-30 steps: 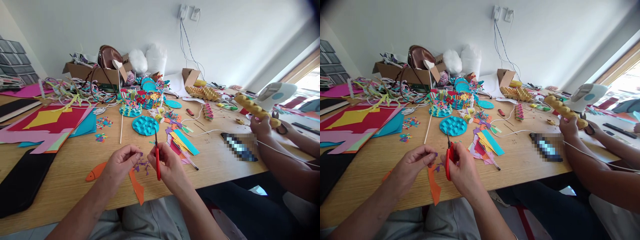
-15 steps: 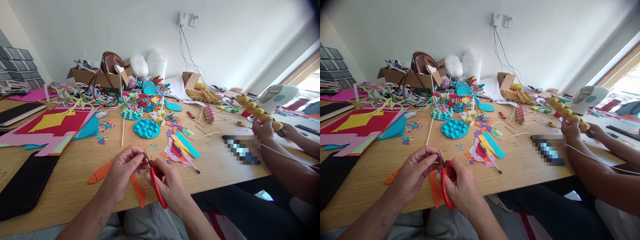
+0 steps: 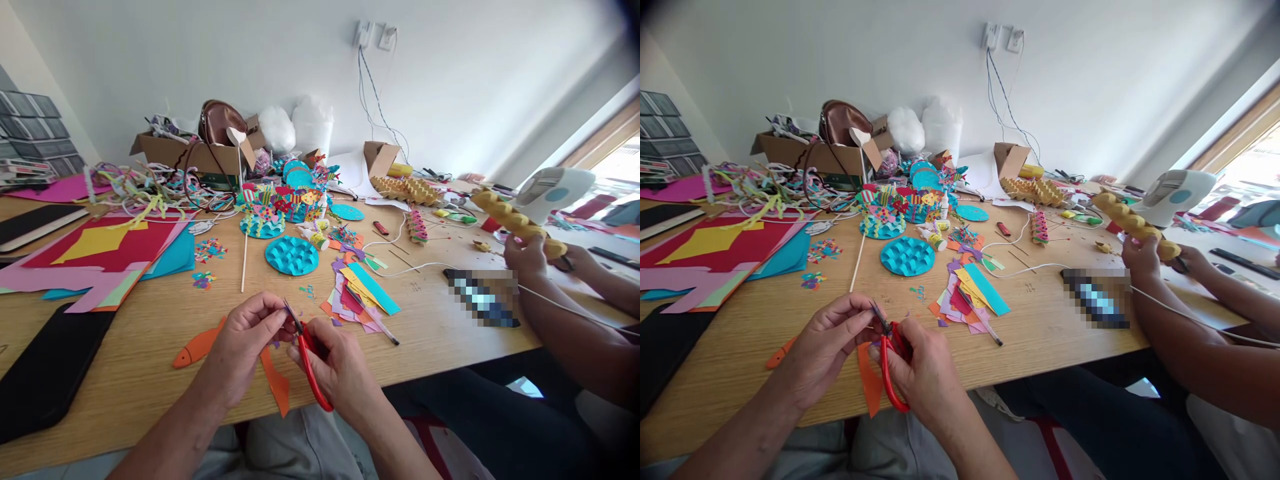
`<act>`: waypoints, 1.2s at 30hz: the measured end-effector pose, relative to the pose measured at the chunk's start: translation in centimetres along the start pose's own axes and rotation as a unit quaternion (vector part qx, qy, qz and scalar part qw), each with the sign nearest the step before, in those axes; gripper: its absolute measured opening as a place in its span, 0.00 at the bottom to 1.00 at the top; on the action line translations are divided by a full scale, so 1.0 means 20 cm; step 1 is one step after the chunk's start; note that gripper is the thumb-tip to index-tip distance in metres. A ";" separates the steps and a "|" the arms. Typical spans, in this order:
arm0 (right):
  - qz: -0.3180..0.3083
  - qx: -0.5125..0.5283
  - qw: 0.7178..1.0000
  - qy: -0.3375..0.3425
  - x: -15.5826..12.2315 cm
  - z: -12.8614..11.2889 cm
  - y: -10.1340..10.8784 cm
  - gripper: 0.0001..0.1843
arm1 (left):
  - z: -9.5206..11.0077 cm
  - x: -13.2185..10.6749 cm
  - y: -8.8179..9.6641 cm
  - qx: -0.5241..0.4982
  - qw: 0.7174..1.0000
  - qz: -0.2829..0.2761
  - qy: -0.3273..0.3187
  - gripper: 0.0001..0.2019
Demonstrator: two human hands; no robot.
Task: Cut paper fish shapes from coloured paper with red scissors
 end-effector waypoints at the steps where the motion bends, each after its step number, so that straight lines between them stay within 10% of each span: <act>1: 0.000 -0.001 1.000 0.002 0.00 0.00 0.00 0.17 | 0.00 0.00 0.00 0.002 1.000 -0.004 0.001 0.03; 21: -0.045 -0.077 0.995 0.037 -0.01 0.01 0.01 0.22 | 0.04 0.02 0.02 0.124 0.985 -0.090 0.081 0.05; 29: -0.067 -0.237 0.969 0.036 0.06 0.02 0.05 0.15 | 0.13 0.07 0.13 0.204 0.975 -0.035 0.083 0.07; 36: -0.098 -0.307 0.947 0.009 0.06 0.09 0.04 0.13 | 0.46 0.22 0.36 0.569 0.823 -0.010 0.000 0.07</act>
Point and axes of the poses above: each hand's wrist, its own x-axis towards the middle knuckle, its own y-axis out of the back of the hand, z = x × y, the point moved 8 cm from there along x, towards the middle knuckle, and after that the axes turned 12 degrees about -x, right-handed, at the moved point
